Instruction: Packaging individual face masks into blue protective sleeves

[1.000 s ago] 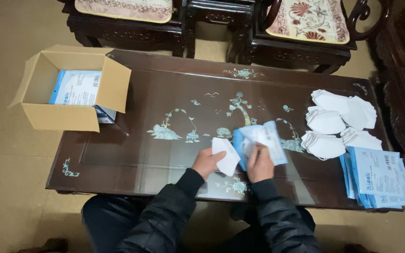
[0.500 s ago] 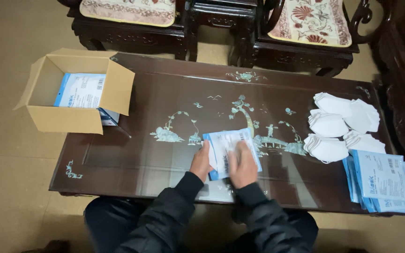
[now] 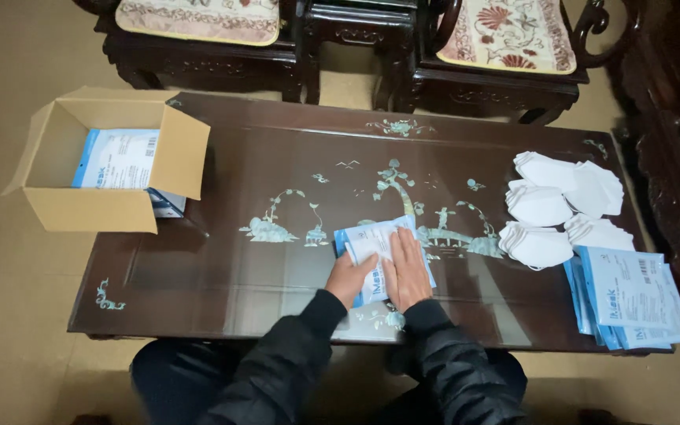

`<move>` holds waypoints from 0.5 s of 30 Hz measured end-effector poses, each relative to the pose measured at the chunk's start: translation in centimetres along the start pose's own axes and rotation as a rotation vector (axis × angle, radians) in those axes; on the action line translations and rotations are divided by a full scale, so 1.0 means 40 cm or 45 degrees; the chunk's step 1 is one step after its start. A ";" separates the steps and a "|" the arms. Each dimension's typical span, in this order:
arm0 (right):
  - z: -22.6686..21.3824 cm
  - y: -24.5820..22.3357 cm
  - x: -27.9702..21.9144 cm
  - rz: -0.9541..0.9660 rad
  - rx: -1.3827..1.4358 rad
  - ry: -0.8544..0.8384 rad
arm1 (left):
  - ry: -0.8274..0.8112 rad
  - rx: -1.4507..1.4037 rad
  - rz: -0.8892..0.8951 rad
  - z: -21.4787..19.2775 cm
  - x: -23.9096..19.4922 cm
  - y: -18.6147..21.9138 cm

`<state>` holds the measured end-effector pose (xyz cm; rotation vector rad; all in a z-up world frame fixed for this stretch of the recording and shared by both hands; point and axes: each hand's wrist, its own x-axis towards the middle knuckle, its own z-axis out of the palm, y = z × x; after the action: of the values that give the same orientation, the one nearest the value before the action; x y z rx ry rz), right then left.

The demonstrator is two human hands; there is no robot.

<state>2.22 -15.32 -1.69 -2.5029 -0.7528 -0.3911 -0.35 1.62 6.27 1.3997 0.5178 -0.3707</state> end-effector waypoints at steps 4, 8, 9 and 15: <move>0.001 0.008 -0.001 0.000 -0.048 -0.024 | 0.252 0.102 0.060 0.012 0.059 -0.096; 0.004 0.012 0.001 -0.012 -0.040 -0.024 | 0.461 0.016 0.056 0.013 0.181 -0.261; 0.003 0.010 0.000 -0.018 -0.039 -0.015 | 0.477 0.028 0.040 0.008 0.197 -0.293; -0.001 0.004 -0.002 -0.024 -0.081 0.009 | 0.267 -0.098 0.030 0.029 0.121 -0.206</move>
<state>2.23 -15.49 -1.75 -2.5538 -0.7730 -0.4365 -0.58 -0.43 -3.12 1.3762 0.6797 -0.1835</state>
